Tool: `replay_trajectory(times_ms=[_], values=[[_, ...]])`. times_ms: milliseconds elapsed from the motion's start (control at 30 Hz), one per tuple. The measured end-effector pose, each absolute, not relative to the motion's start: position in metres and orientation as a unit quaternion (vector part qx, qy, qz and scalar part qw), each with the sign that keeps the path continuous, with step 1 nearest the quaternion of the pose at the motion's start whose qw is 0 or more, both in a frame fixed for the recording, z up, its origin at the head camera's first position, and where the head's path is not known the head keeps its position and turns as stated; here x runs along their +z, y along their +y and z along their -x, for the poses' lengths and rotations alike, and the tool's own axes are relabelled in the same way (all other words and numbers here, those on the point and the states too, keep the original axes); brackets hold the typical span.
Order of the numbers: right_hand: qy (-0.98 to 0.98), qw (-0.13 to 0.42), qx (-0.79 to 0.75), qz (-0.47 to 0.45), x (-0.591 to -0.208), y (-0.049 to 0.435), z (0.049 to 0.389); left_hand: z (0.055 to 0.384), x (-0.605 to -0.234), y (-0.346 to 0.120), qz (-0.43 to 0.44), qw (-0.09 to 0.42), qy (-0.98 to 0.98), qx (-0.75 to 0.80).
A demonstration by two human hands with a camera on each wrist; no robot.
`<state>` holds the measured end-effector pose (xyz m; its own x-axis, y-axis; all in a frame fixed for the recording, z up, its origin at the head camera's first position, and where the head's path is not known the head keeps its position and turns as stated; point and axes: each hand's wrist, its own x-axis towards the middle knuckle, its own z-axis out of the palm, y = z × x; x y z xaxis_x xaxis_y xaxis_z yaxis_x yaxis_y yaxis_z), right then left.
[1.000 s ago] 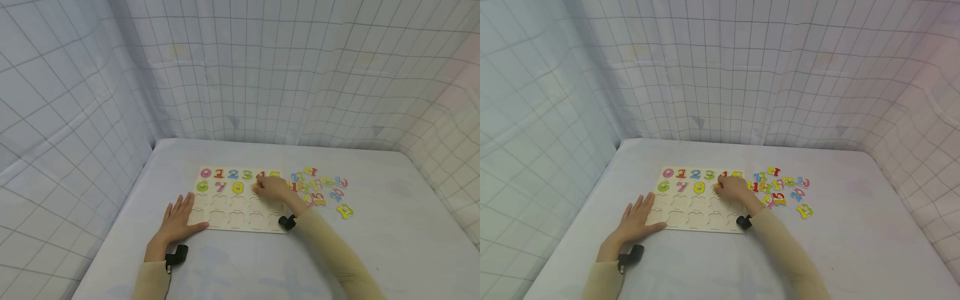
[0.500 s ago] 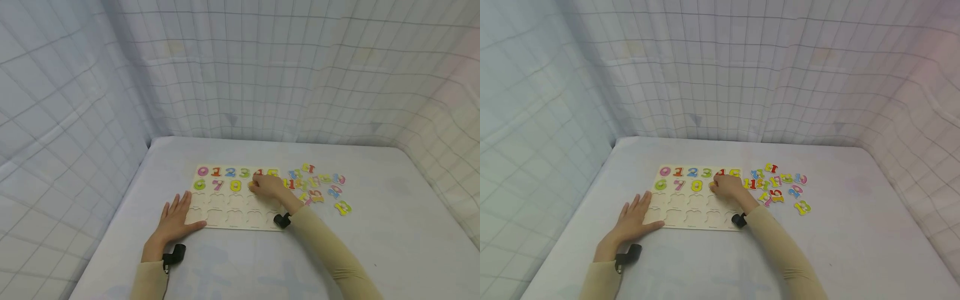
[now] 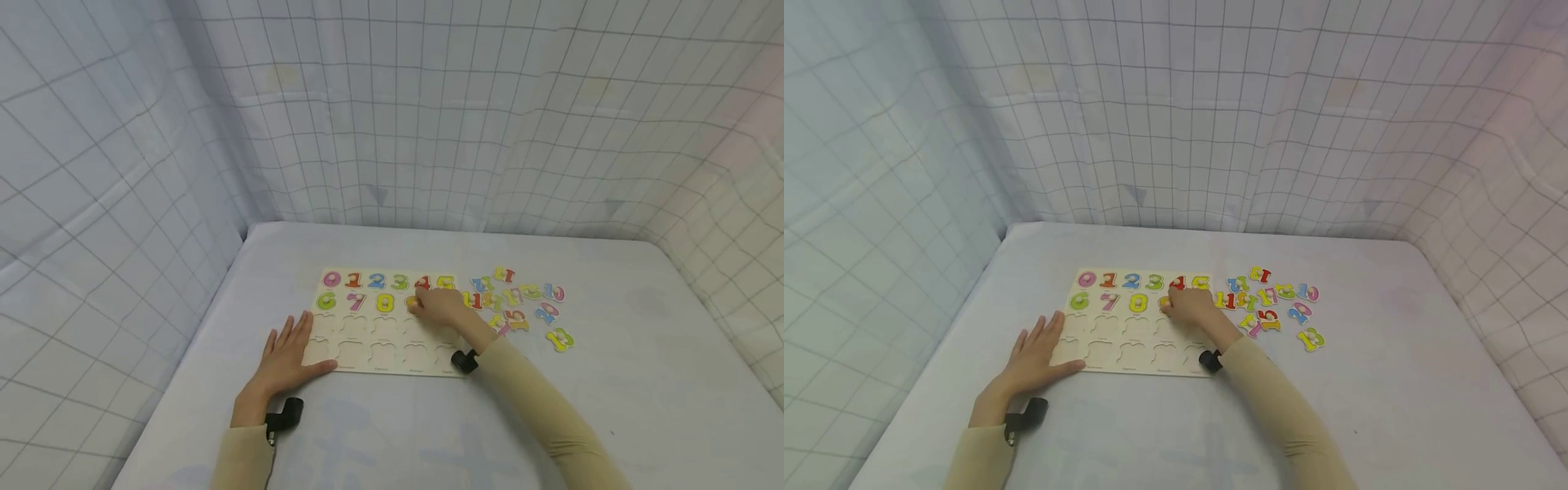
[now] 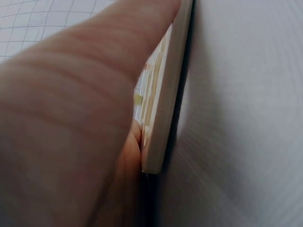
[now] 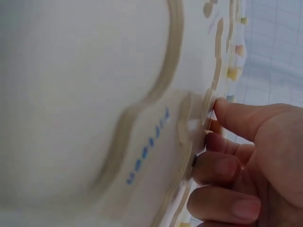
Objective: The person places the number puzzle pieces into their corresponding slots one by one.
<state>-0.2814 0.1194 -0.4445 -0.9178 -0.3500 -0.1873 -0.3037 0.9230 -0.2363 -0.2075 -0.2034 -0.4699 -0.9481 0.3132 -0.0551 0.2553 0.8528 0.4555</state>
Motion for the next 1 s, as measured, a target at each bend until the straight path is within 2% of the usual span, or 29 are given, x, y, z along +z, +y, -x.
replay_trajectory(times_ms=[200, 400, 733, 900, 1000], values=[[0.965, 0.124, -0.176, 0.148, -0.445, 0.149, 0.278, 0.208, -0.472, -0.201, -0.151, 0.07, 0.959, 0.228], [0.967, 0.09, -0.225, 0.082, -0.443, 0.216, 0.278, 0.21, -0.474, -0.203, -0.152, 0.064, 0.961, 0.222], [0.979, 0.09, -0.176, -0.058, -0.427, 0.32, 0.266, 0.207, -0.472, -0.203, -0.145, 0.065, 0.961, 0.226], [0.979, 0.095, -0.153, -0.099, -0.43, 0.345, 0.258, 0.208, -0.472, -0.203, -0.146, 0.062, 0.961, 0.225], [0.976, 0.116, -0.144, -0.118, -0.432, 0.352, 0.255, 0.208, -0.472, -0.203, -0.146, 0.062, 0.961, 0.225]])
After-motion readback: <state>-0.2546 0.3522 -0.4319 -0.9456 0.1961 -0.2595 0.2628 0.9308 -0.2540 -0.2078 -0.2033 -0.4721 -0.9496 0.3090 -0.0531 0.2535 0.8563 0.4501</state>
